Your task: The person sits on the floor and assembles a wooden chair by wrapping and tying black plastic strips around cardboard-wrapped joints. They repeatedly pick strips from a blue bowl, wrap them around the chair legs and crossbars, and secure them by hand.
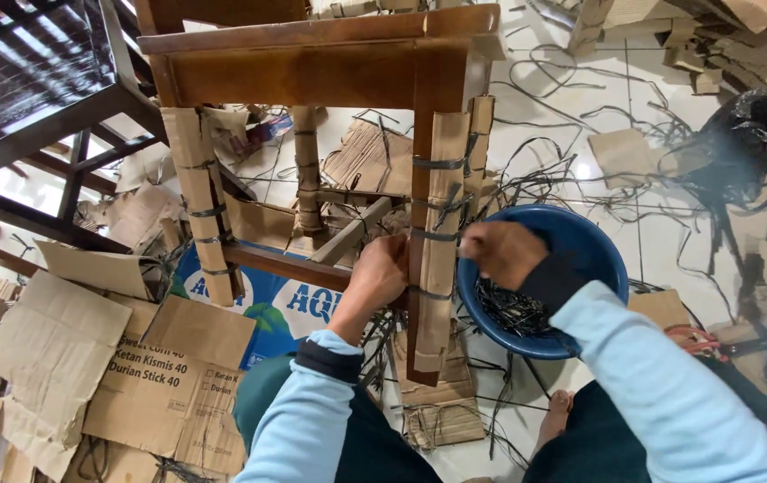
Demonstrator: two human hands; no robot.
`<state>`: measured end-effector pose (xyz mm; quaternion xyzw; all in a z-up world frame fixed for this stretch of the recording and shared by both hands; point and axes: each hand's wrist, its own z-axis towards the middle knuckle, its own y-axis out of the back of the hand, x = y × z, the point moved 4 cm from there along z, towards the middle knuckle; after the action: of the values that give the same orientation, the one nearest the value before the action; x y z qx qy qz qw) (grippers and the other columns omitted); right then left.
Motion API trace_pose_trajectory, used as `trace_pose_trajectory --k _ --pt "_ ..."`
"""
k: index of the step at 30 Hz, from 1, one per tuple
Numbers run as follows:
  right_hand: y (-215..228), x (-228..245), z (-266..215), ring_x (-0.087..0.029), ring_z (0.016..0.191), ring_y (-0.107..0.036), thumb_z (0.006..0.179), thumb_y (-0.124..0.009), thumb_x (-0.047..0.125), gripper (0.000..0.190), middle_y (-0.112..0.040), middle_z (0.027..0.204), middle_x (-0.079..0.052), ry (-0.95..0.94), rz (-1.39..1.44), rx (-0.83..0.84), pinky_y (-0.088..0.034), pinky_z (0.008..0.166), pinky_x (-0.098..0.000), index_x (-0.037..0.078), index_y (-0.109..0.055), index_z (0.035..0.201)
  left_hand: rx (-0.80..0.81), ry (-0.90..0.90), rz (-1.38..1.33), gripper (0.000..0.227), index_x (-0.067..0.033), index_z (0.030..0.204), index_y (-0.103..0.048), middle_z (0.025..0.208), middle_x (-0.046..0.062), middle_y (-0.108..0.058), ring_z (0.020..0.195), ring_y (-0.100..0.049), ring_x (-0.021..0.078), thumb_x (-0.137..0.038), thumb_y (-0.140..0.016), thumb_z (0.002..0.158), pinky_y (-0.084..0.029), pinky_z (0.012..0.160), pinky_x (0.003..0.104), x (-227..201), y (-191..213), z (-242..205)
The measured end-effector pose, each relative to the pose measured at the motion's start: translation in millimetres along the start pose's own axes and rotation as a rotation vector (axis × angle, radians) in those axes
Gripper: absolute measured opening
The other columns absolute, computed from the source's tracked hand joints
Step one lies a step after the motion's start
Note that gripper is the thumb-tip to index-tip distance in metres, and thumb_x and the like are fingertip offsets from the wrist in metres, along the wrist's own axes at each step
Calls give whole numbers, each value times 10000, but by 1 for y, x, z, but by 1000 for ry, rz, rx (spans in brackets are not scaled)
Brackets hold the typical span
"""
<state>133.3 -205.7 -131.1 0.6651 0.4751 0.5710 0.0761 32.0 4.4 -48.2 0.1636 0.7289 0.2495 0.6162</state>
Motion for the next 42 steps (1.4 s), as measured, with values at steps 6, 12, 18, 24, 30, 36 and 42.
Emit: trace_pose_trajectory --k 6,12,18,24,30,36,42 --pt "-35 13 10 -532 824 -716 1039 -584 182 260 -713 946 -354 201 174 108 -640 724 -565 3 -772 1039 -34 62 -110 422 -7 1316 -652 894 183 -771 928 -742 372 -302 -621 1016 -529 753 454 -1 -2 2" --pt "-44 -60 49 -182 806 -735 1045 -521 436 278 -679 1035 42 292 12 122 -539 747 -283 292 -736 1147 -175 82 -212 572 -46 1455 -512 878 114 -796 1011 -746 329 -391 -607 1009 -529 853 464 -7 15 -6" --pt "-37 -6 -27 -403 811 -727 1016 -620 366 334 -760 969 -185 234 -223 233 -581 793 -469 61 -755 997 -496 -29 -134 186 -88 1021 -676 800 151 -755 696 -708 262 -233 -571 1067 -588 650 405 17 45 -30" --pt "-91 4 -33 18 458 -398 1030 -544 508 482 -656 655 106 564 -528 433 -414 557 -171 257 -616 625 -203 287 -44 432 -213 692 -751 542 44 -687 705 -728 299 -504 -583 963 -548 684 466 33 31 -96" --pt "-104 0 -40 -60 563 -498 990 -606 466 355 -689 738 35 451 -413 445 -468 672 -212 222 -671 741 126 295 -158 739 -22 1039 -806 894 226 -768 966 -735 447 -548 -289 1093 -568 860 547 75 -27 -123" --pt "-109 -11 -39 -154 688 -617 943 -681 416 251 -729 838 -50 318 -274 432 -532 811 -261 179 -736 879 -39 528 -691 528 104 1376 -569 1175 256 -725 1074 -718 338 -334 -479 1096 -550 934 460 71 -42 -135" --pt "-108 -21 -37 -248 813 -737 895 -756 366 263 -769 938 -135 171 -139 410 -597 949 -310 137 -802 1017 -166 413 -607 405 47 1290 -670 1054 206 -752 953 -745 278 -260 -461 1129 -605 854 421 72 -40 -134"
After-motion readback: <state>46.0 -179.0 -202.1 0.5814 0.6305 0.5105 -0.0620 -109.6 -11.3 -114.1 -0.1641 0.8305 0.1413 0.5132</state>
